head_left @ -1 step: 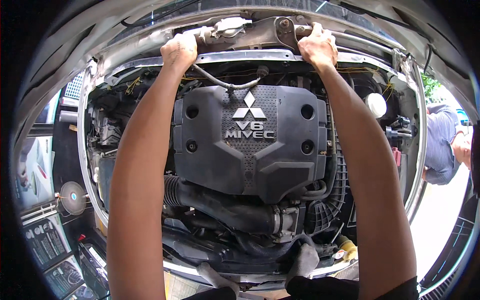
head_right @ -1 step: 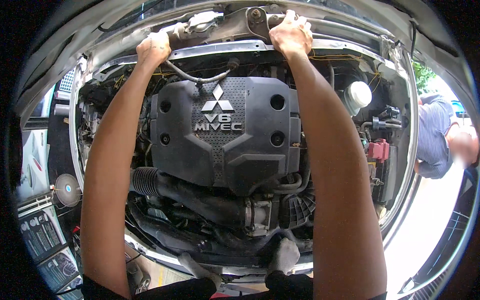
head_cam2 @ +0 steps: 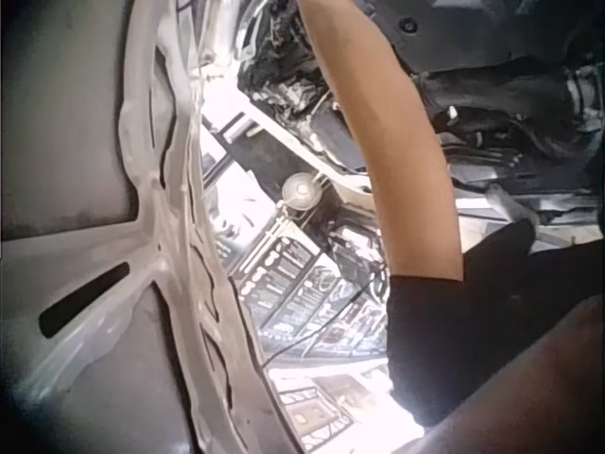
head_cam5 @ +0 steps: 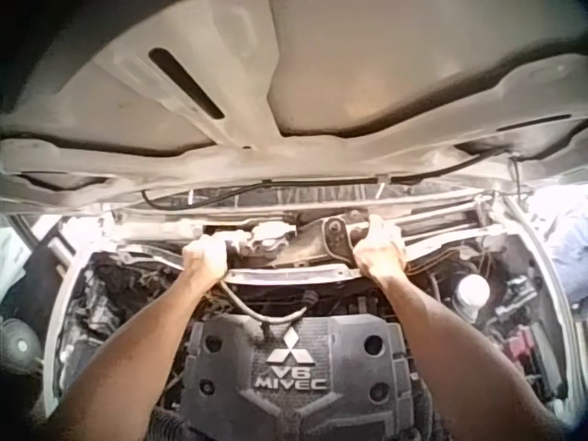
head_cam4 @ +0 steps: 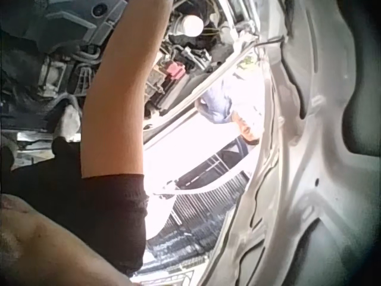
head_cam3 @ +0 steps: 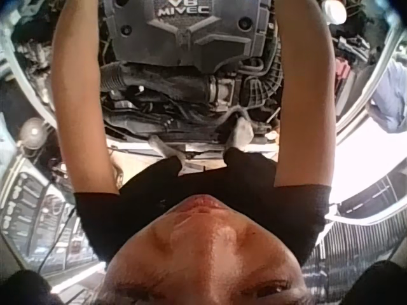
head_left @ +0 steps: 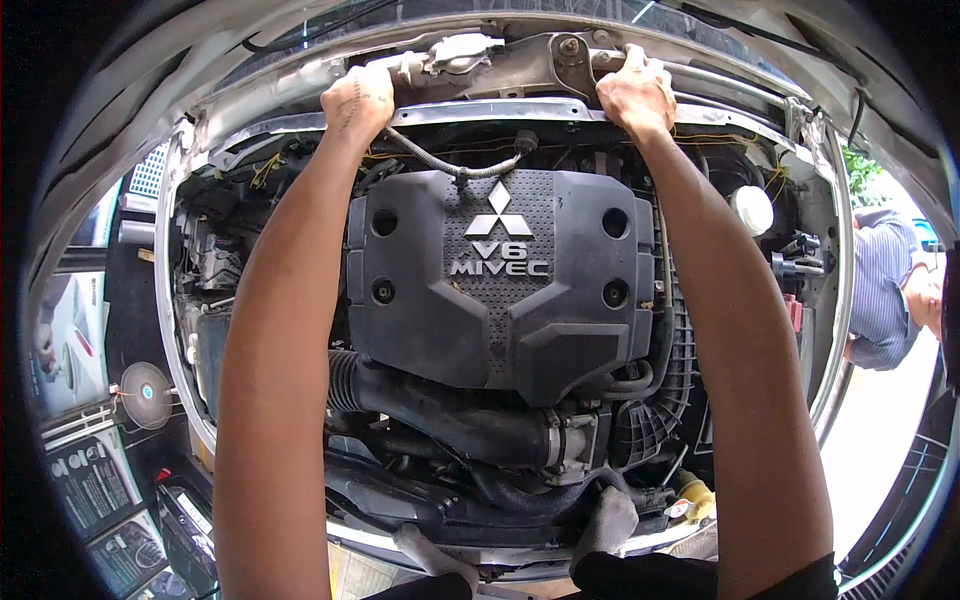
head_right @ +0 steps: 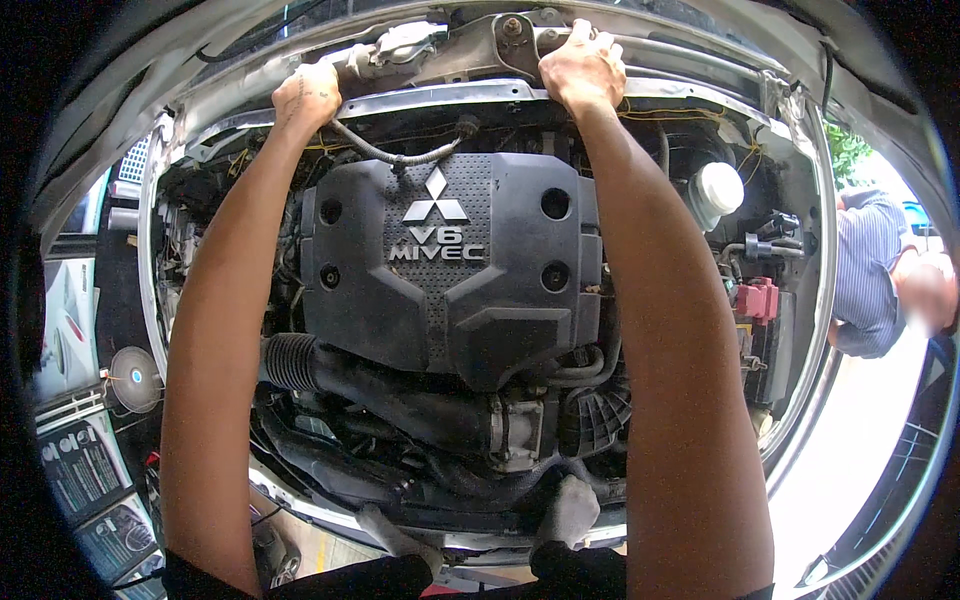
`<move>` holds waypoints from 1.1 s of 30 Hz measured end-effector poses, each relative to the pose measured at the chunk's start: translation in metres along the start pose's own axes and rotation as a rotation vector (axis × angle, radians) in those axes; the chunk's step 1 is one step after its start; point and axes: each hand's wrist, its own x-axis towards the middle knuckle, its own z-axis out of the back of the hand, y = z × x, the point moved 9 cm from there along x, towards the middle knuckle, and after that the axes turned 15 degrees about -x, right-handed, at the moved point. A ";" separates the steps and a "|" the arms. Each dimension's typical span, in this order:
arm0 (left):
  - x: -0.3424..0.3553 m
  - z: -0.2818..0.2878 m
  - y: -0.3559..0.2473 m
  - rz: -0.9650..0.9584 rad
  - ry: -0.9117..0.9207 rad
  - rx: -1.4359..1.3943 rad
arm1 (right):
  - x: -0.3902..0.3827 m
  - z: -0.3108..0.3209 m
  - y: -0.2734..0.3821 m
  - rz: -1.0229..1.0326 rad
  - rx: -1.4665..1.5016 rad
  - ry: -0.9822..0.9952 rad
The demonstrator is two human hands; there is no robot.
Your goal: Removing and inspecting components within a vehicle's engine bay.
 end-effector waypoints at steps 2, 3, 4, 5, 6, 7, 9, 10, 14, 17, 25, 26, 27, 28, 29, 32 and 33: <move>-0.001 0.001 -0.002 -0.010 -0.023 -0.014 | 0.001 0.000 0.000 0.001 -0.008 0.005; -0.002 0.002 -0.007 -0.031 -0.039 0.025 | 0.002 0.000 -0.001 -0.002 -0.010 0.005; -0.002 0.003 -0.012 -0.052 -0.056 0.063 | 0.003 0.000 -0.002 -0.004 -0.012 0.005; 0.002 -0.001 -0.012 0.008 0.000 0.079 | 0.004 0.001 -0.002 0.000 -0.003 -0.003; 0.002 -0.001 -0.012 0.007 0.000 0.079 | 0.004 0.000 -0.003 -0.001 -0.004 -0.004; 0.001 0.001 -0.013 0.009 -0.005 0.065 | 0.005 0.000 -0.003 0.000 -0.006 -0.003; 0.002 0.001 -0.007 0.047 0.007 0.031 | 0.002 0.002 -0.002 -0.002 -0.007 -0.001; 0.000 0.004 -0.005 0.026 -0.007 0.027 | 0.002 0.005 -0.001 -0.001 -0.005 -0.013; 0.000 -0.008 0.005 0.066 0.014 -0.046 | 0.000 -0.004 -0.001 -0.006 -0.022 0.043; 0.002 -0.007 0.016 0.167 0.004 -0.077 | 0.000 -0.002 -0.003 -0.007 -0.024 0.033; -0.022 0.011 0.034 0.216 -0.182 -0.382 | 0.005 -0.002 -0.001 -0.002 -0.006 -0.004; -0.033 0.016 0.042 0.204 -0.319 -0.528 | 0.004 -0.003 0.001 0.007 -0.001 -0.001; -0.055 0.024 0.048 0.225 -0.573 -0.617 | 0.003 -0.001 0.001 0.012 -0.011 -0.019; -0.078 0.025 0.052 0.228 -0.704 -0.603 | 0.001 0.001 0.002 0.019 -0.020 -0.036; -0.100 0.024 0.051 0.154 -0.799 -0.560 | 0.000 0.002 0.004 0.025 -0.017 -0.074; -0.153 -0.009 0.002 0.117 -0.503 -0.542 | 0.005 0.003 -0.005 0.041 -0.066 -0.133; -0.166 -0.007 -0.013 -0.035 -0.525 -0.551 | 0.005 0.004 -0.002 0.047 -0.065 -0.158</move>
